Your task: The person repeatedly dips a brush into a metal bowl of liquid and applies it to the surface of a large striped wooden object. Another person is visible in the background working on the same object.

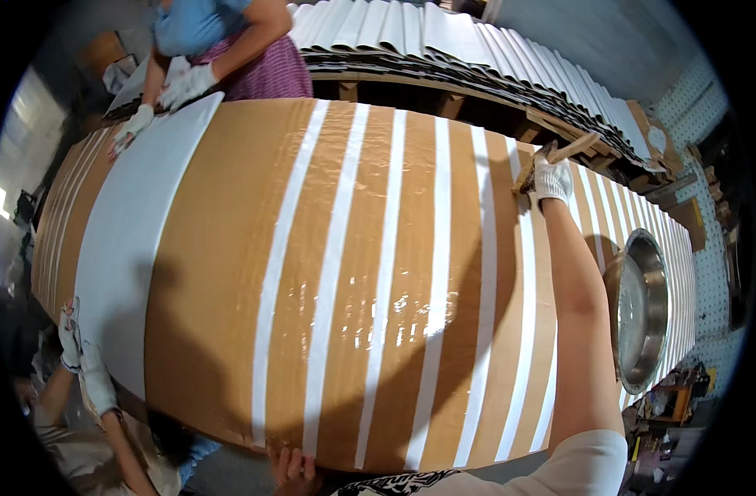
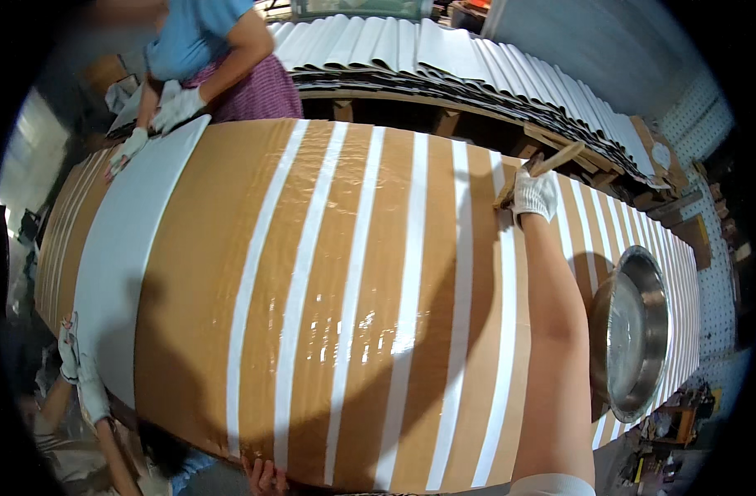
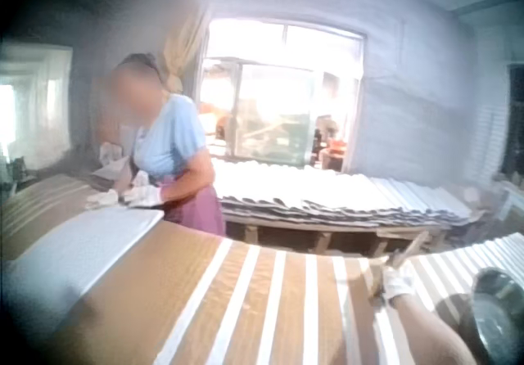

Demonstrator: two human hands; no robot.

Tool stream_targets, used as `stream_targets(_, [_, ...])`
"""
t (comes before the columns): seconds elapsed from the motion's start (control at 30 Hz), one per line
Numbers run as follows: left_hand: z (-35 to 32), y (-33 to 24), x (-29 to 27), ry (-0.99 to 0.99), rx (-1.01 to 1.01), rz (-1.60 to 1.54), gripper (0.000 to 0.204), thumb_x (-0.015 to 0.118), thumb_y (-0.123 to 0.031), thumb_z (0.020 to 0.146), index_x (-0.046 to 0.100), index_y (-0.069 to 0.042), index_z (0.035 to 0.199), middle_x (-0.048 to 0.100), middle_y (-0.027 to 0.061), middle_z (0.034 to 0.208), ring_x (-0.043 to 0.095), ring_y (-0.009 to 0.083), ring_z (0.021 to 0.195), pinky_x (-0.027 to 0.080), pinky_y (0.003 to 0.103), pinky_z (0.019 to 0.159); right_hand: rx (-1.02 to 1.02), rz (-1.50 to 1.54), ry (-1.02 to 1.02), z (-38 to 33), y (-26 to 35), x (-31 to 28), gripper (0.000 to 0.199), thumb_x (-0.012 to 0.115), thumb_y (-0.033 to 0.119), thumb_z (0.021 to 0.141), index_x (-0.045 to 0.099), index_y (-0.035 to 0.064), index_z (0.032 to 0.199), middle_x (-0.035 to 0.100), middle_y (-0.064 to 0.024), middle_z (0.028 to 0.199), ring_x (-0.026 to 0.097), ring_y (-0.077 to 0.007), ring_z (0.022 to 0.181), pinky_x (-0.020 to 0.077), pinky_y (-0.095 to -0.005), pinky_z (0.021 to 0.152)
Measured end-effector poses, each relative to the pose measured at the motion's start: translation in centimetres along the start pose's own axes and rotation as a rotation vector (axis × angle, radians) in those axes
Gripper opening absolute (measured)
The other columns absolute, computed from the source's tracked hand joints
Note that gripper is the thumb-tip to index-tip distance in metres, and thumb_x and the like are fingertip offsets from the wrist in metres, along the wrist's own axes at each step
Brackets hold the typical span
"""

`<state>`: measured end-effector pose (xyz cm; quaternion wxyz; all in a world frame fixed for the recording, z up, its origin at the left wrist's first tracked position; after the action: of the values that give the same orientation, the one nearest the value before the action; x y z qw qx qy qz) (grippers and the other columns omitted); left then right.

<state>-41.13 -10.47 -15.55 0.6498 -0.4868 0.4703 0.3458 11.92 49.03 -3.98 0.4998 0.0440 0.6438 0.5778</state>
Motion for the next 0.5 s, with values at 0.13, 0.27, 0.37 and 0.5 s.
stream_targets(0.13, [-2.2,0.6,2.8,0.063,-0.035,0.019,0.055,0.071,-0.024,0.081,0.053,-0.006,0.13,0.053,0.0307,0.129,0.055,0.0562,0.115,0.035,0.079,0.104,-0.392,0.126,0.374,-11.7,11.3,6.9,0.049,0.069,0.043,0.086,0.069,0.0015,0.113,0.073,-0.0202,0.103,0.07,-0.0332,0.096,0.0536,-0.0442,0.084])
stream_targets(0.27, [-1.7,0.0,2.6,-0.313,0.056,0.121,0.035,0.062,-0.022,0.091,0.059,-0.013,0.125,0.052,0.0124,0.134,0.05,0.0351,0.128,0.04,0.072,0.107,-0.381,0.356,0.588,-26.0,19.9,14.7,0.055,0.066,0.036,0.089,0.058,0.0007,0.13,0.066,-0.0255,0.121,0.067,-0.0378,0.108,0.0504,-0.0452,0.099])
stream_targets(0.37, [-1.2,-0.4,1.3,-0.288,0.014,0.136,0.031,0.062,-0.02,0.092,0.059,-0.015,0.122,0.053,0.0102,0.129,0.051,0.0335,0.126,0.043,0.07,0.107,-0.321,0.106,0.661,-31.8,21.3,17.2,0.055,0.066,0.035,0.089,0.056,0.0001,0.131,0.065,-0.0282,0.122,0.061,-0.0425,0.121,0.0466,-0.0456,0.108])
stream_targets(0.5, [0.3,-0.3,-0.3,-0.312,0.094,0.132,0.046,0.061,-0.021,0.089,0.054,-0.004,0.131,0.052,0.0206,0.128,0.049,0.0416,0.125,0.038,0.072,0.108,-0.307,0.054,0.445,-26.6,13.3,14.7,0.054,0.066,0.041,0.089,0.058,-0.0028,0.119,0.064,-0.0285,0.121,0.062,-0.0431,0.115,0.048,-0.0478,0.102])
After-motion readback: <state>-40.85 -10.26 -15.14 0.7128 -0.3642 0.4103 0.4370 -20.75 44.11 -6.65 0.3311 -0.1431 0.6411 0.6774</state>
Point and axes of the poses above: each hand's wrist, its own z-axis towards the middle knuckle, its own x-axis out of the palm, y = z × x, the point moved 4 cm from there along z, towards the middle knuckle
